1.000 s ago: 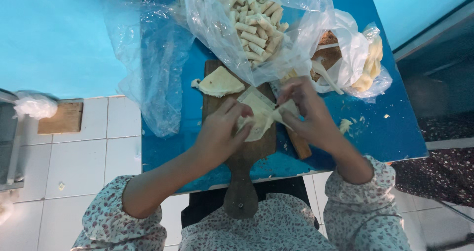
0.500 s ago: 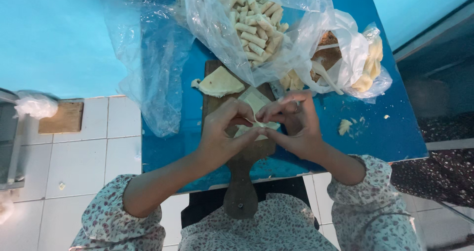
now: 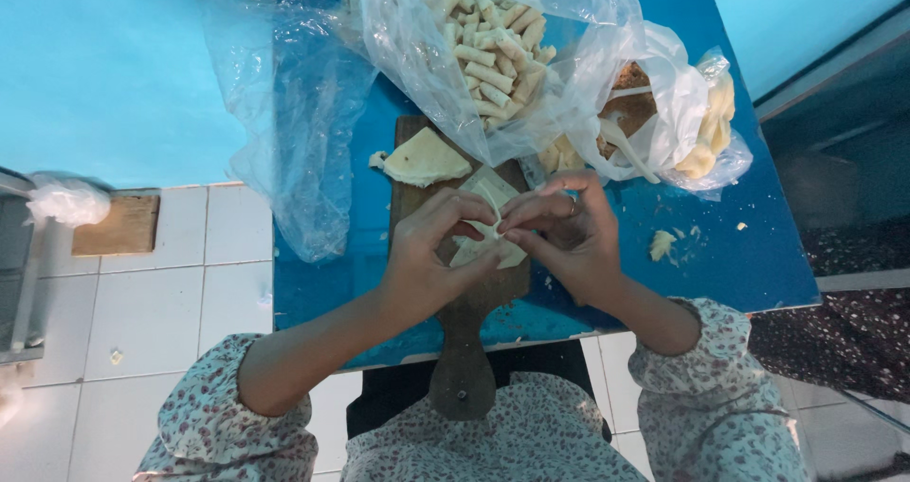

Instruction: The person pinches off pieces of soft dough and rolls and shapes each piece by hand into a short cylindrical stick on a wooden board, placing the finished sticks into a plastic bag on the table. They occasionally reposition the dough sheet and cut or tear off new portions to continue shaping.

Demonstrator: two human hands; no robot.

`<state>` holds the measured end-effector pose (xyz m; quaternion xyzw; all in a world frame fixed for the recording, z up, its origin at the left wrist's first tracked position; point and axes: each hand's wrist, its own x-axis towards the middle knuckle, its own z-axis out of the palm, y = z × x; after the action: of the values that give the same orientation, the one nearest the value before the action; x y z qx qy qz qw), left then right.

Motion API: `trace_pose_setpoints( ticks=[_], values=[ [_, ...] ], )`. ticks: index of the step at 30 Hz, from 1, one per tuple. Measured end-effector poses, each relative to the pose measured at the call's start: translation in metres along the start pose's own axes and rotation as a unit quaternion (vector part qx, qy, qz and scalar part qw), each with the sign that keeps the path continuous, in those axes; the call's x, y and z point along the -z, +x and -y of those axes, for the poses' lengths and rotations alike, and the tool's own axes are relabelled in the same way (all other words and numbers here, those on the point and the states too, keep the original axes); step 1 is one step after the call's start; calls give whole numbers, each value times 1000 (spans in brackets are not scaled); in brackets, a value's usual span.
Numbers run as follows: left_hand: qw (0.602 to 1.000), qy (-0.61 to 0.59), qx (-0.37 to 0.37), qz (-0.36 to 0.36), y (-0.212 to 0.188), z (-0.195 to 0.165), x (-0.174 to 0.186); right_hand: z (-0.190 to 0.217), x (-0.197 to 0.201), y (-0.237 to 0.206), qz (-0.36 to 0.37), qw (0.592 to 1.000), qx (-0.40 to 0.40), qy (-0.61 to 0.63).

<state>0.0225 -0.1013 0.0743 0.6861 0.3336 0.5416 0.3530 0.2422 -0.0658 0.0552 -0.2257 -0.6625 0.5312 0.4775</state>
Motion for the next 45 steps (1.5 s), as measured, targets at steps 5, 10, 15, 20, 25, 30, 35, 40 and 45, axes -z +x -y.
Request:
trace_pose_setpoints(
  ticks=[5, 10, 15, 20, 25, 30, 35, 40, 45],
  values=[
    [990, -92, 103, -29, -4, 24, -3, -2, 5, 3, -87, 994, -29, 59],
    [974, -148, 144, -96, 1, 39, 19, -1, 24, 7, -216, 962, -43, 163],
    [956, 270, 91, -66, 6, 21, 39, -5, 28, -2, -250, 963, 47, 84],
    [987, 83, 110, 83, 5, 8, 25, -13, 10, -10, -133, 963, 197, -128],
    [958, -153, 214, 115, -6, 22, 2, -4, 0, -3, 66, 946, 222, -229],
    [948, -191, 240, 80, -10, 33, 4, 10, 8, 8, 14, 1000, 2, -15],
    [953, -175, 231, 87, -7, 25, 3, 15, 19, 15, 36, 966, -242, 80],
    [969, 101, 192, 118, -6, 21, 0, 22, 16, 17, 70, 951, -292, -71],
    [953, 212, 155, 152, -8, 18, -5, 32, 13, 20, 139, 906, -281, -284]
  ],
)
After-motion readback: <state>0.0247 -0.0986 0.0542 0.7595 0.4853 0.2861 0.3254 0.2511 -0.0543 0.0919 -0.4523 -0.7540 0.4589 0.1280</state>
